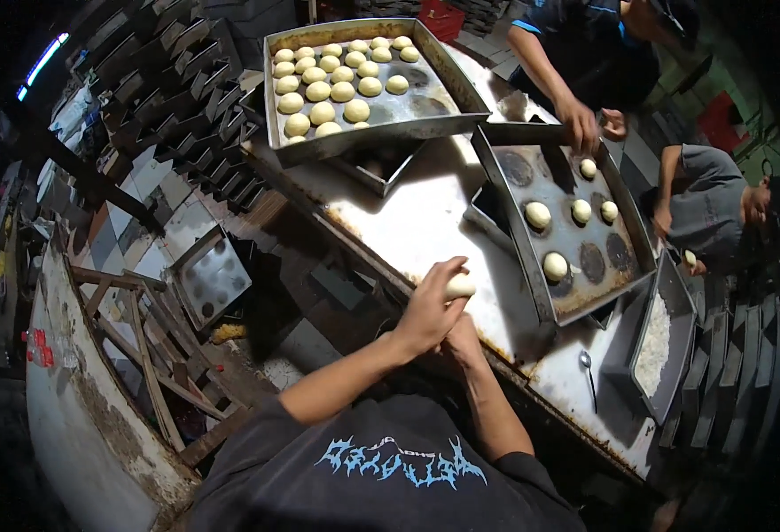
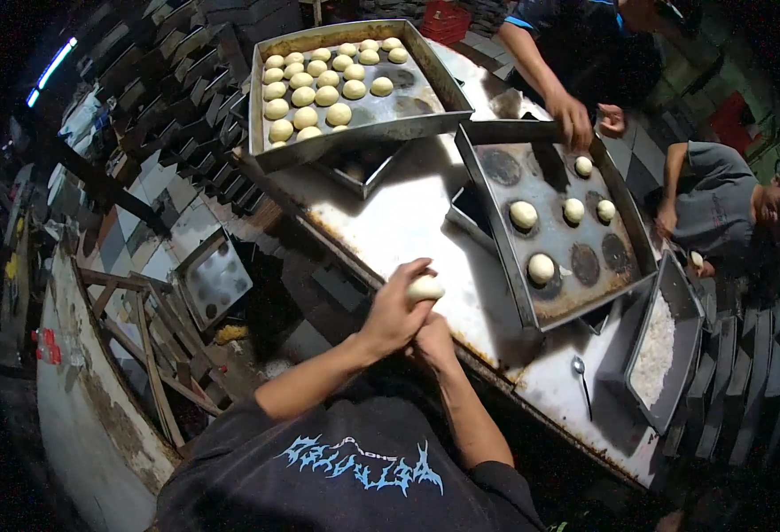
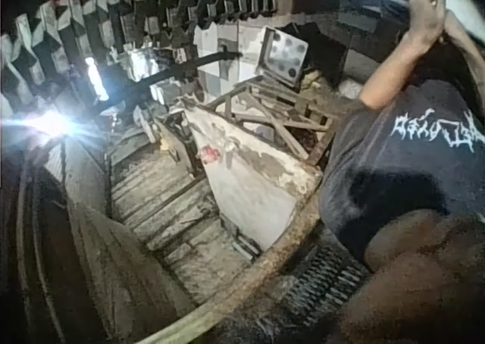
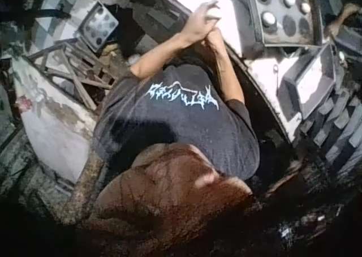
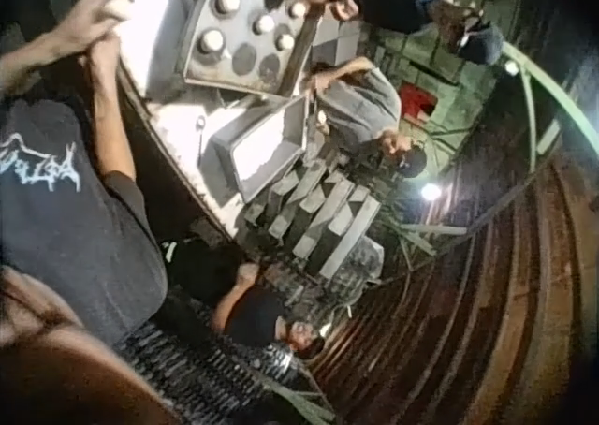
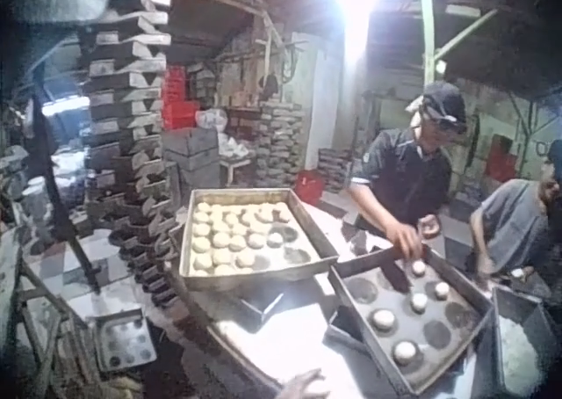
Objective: Filling pieces of dough with a white mixture using a spoon and arranging them on metal trays.
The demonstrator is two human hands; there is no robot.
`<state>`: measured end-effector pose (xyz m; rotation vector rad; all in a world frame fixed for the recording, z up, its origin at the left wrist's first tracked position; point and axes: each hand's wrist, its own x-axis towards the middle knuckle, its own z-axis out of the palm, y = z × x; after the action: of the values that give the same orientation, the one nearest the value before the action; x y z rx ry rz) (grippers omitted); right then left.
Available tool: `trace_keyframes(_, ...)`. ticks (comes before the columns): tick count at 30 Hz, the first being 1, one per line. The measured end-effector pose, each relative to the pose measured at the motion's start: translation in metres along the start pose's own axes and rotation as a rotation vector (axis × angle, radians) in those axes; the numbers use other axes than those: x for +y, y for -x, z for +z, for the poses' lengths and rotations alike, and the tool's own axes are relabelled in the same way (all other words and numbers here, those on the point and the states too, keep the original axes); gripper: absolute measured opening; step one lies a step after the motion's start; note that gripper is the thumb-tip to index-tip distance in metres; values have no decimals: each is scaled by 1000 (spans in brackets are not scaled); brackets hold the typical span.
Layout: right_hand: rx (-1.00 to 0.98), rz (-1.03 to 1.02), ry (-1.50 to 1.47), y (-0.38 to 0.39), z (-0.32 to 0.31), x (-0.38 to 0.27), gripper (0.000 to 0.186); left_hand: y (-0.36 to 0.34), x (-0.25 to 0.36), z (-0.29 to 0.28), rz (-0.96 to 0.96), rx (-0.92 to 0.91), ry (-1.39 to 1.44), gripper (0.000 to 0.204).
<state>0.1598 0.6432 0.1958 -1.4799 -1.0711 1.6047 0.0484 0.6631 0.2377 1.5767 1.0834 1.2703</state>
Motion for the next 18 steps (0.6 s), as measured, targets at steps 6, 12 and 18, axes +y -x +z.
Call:
trace_keyframes(6,662,-433,250,-91,-35,12,23,-72,-100,2,13,-718,-445,81)
trace_keyframes(12,204,-825,920,-68,8,-3,11,-121,-6,-146,129,-395,13,52)
trace_keyframes(18,530,-492,835,-122,-8,-35,8,-244,-32,-234,86,-361,-666,32)
